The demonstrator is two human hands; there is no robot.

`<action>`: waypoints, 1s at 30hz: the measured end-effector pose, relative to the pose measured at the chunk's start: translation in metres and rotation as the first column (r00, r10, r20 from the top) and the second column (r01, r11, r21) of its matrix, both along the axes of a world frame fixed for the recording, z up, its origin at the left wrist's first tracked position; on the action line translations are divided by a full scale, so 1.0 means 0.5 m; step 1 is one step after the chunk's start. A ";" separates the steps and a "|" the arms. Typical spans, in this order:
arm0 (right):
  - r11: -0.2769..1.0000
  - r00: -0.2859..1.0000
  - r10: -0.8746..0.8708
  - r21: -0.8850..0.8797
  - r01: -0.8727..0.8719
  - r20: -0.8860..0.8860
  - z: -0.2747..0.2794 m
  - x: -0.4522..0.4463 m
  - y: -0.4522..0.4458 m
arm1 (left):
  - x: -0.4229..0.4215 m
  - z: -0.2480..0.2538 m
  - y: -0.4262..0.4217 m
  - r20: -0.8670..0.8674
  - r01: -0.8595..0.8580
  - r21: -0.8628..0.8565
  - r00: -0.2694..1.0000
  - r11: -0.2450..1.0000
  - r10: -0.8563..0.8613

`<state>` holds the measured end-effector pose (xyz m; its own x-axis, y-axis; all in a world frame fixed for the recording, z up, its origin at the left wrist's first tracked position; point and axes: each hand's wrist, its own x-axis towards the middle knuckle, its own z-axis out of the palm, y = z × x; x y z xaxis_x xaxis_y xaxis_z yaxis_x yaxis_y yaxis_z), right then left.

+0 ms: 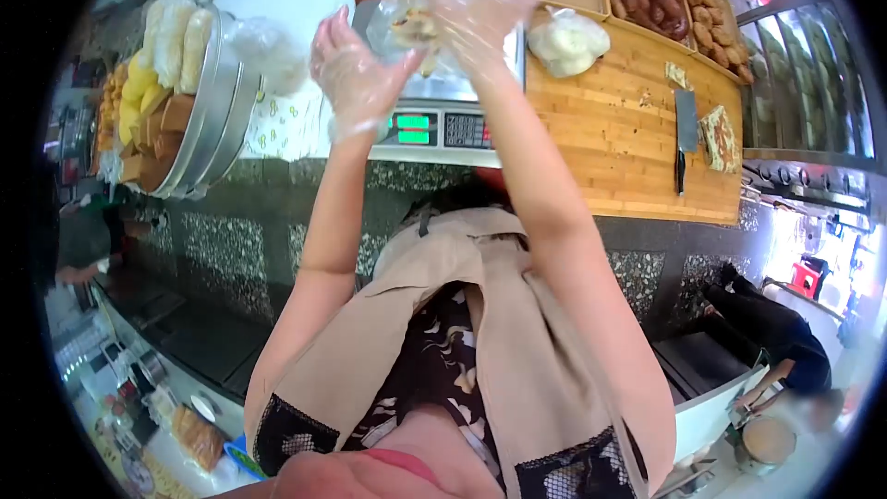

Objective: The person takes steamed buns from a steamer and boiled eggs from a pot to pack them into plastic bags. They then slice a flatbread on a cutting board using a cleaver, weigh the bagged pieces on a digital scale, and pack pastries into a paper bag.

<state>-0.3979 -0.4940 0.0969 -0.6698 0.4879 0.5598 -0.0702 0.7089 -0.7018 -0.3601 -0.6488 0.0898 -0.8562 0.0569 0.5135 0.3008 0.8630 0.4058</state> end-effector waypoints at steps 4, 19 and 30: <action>0.926 0.800 -0.287 0.366 0.092 0.526 -0.156 -0.106 0.105 | -0.116 -0.038 -0.001 0.169 -0.068 -0.148 0.981 0.987 0.093; 0.745 0.754 0.656 -0.184 -0.641 0.028 -0.100 0.010 0.023 | -0.156 -0.012 -0.024 0.378 0.041 0.911 0.323 0.411 -0.868; -0.110 0.795 0.564 -0.974 -0.197 -0.225 -0.150 0.051 0.051 | -0.171 -0.099 -0.009 0.650 0.073 0.720 0.277 0.690 -0.708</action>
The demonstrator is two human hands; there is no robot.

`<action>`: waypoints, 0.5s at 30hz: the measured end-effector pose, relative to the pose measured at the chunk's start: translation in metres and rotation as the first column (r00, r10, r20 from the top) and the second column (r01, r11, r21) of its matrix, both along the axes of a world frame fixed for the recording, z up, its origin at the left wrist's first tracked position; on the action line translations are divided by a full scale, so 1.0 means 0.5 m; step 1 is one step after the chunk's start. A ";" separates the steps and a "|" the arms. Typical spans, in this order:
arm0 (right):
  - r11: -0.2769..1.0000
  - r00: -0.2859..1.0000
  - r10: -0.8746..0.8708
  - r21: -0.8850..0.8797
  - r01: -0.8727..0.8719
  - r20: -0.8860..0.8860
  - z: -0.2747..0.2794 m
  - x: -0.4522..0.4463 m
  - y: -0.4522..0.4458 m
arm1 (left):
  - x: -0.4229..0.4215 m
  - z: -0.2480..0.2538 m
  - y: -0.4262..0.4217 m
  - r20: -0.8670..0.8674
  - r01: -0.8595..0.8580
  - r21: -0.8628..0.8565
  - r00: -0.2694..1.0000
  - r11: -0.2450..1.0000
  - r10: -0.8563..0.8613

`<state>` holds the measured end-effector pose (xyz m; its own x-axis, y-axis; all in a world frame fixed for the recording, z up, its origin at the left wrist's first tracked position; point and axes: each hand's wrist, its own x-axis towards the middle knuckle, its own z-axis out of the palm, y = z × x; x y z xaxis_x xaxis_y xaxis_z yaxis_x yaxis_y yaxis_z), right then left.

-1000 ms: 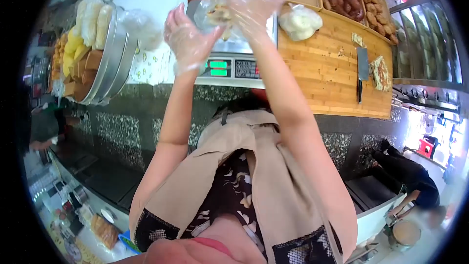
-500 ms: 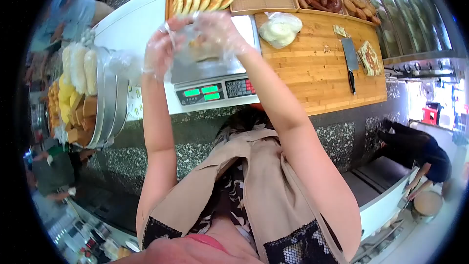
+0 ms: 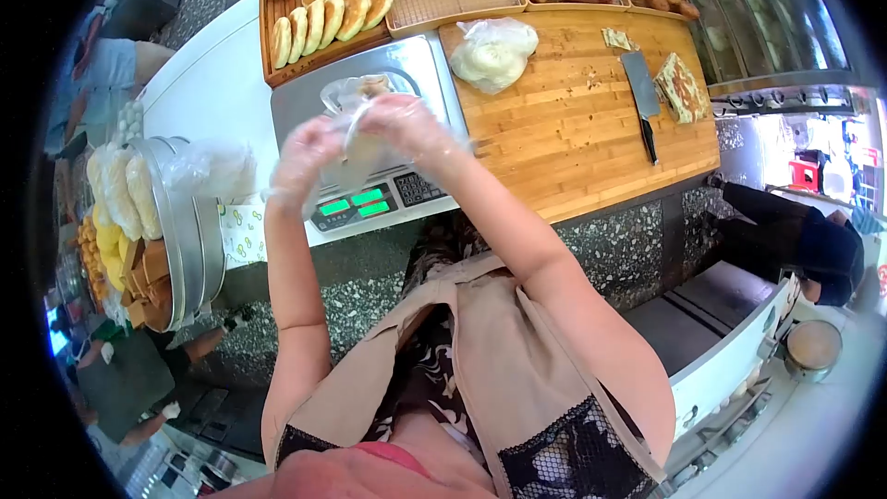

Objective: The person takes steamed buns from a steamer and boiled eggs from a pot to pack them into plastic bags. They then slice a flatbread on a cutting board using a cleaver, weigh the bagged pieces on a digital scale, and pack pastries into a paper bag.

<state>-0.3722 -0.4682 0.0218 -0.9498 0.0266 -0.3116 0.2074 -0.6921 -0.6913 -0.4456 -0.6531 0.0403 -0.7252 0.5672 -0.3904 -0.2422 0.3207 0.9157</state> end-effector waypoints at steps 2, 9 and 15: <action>0.910 0.996 -0.072 -0.406 0.084 0.046 -0.065 0.039 0.047 | -0.036 -0.043 -0.047 0.794 -0.709 0.548 0.608 0.444 -0.009; 0.984 0.993 0.064 -0.159 -0.078 -0.095 -0.012 -0.007 0.024 | 0.067 -0.018 0.023 0.412 -0.578 0.486 0.813 0.655 0.412; 0.460 0.844 0.497 0.886 -0.060 -0.201 -0.035 -0.014 0.067 | 0.057 0.007 -0.011 0.048 -0.083 0.080 0.996 0.993 0.079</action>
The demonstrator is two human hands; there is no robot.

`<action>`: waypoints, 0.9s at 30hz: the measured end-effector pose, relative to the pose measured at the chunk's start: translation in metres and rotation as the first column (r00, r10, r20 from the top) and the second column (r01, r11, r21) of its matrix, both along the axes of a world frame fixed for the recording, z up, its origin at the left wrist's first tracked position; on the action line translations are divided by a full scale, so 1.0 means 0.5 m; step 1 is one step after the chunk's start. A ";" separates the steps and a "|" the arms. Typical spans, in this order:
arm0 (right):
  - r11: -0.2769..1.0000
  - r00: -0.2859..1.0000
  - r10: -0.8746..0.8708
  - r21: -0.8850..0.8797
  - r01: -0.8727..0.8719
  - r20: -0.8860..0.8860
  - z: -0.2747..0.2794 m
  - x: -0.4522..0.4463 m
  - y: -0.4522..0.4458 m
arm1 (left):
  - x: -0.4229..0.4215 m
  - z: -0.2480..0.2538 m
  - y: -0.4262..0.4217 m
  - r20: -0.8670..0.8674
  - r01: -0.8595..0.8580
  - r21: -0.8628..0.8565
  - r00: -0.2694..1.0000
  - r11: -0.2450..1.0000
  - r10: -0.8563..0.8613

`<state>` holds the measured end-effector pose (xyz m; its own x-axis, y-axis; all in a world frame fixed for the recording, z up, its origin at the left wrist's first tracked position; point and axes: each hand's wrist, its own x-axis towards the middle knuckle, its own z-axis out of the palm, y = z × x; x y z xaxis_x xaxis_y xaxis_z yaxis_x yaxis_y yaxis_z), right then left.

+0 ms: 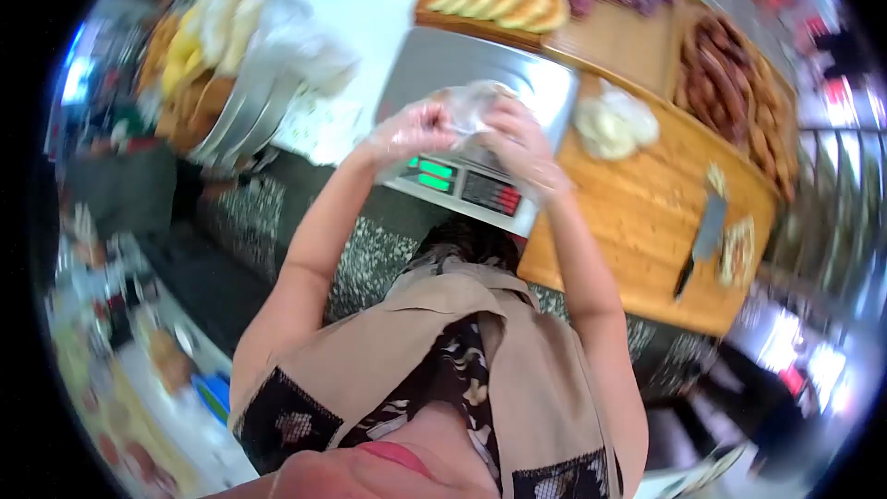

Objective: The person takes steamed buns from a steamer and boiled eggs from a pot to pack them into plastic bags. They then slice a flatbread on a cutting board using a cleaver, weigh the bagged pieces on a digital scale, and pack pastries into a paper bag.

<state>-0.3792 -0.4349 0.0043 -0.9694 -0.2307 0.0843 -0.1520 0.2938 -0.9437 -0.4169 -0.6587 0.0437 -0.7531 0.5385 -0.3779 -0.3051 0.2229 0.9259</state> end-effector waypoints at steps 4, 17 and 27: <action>0.987 0.964 -0.087 0.150 0.050 0.249 -0.036 0.041 0.035 | 0.007 -0.032 -0.047 0.038 -0.337 0.147 0.941 0.930 0.335; 0.795 0.903 -0.410 0.435 0.422 -0.129 0.128 0.111 0.109 | -0.152 -0.487 -0.601 -0.777 -0.750 -0.576 0.378 -0.326 0.503; 0.585 0.865 -0.500 0.721 0.371 -0.040 -0.066 0.158 0.265 | -0.183 -0.596 -0.764 -0.443 -0.422 -0.896 0.846 -0.137 0.297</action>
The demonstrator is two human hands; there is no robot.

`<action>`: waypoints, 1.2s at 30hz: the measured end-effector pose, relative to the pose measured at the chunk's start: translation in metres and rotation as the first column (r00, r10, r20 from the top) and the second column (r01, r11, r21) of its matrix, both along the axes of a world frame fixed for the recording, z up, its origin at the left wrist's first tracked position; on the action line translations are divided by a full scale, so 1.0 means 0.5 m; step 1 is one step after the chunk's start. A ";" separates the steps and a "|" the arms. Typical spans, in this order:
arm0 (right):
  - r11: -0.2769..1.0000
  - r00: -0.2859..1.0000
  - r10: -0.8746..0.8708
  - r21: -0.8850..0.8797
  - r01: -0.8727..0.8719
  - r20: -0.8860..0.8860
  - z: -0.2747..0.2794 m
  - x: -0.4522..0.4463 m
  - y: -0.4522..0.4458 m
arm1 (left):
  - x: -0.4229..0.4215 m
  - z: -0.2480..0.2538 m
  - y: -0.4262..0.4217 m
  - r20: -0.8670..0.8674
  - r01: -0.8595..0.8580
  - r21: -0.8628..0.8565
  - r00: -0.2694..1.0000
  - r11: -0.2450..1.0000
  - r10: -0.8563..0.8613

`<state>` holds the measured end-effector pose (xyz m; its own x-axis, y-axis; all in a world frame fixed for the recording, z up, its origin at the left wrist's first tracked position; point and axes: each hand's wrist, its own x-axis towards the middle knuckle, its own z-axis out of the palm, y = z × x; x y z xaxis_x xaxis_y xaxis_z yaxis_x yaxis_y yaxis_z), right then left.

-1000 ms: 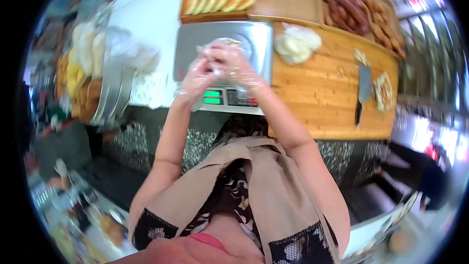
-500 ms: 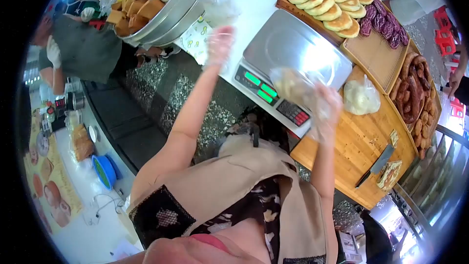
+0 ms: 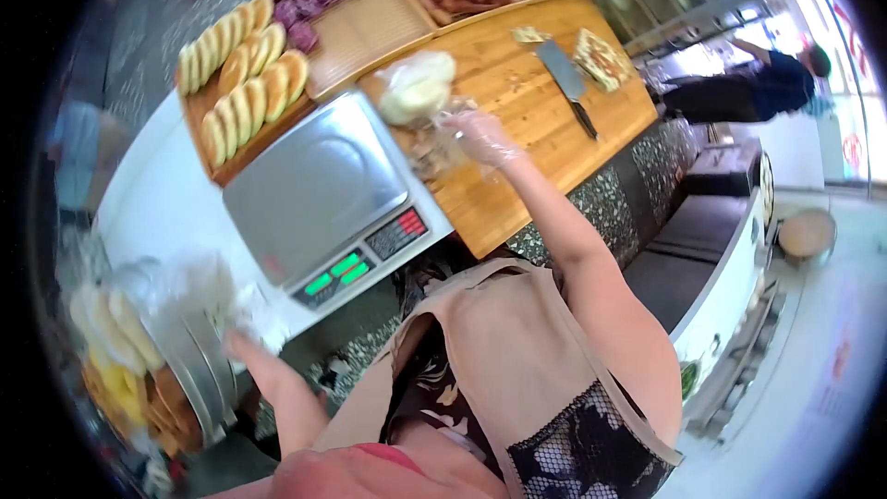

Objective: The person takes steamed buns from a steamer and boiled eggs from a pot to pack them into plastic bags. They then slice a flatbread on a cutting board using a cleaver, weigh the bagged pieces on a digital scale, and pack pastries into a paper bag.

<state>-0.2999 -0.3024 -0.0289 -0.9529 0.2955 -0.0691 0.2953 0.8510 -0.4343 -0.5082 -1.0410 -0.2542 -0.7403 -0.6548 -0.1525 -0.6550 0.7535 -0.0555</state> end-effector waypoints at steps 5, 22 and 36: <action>0.993 0.951 -0.109 0.002 0.114 -0.291 0.039 0.047 0.050 | -0.002 0.112 0.026 -0.158 -0.282 0.112 0.942 0.953 0.297; 0.719 0.944 -0.058 -0.670 -0.186 -0.324 0.150 0.128 0.352 | 0.428 0.689 1.346 -0.897 0.937 -0.161 -0.008 0.309 -0.442; 0.222 0.993 -0.120 -0.974 0.044 0.018 0.228 0.235 0.375 | 0.580 0.668 1.488 -0.970 0.890 0.229 0.244 0.395 0.012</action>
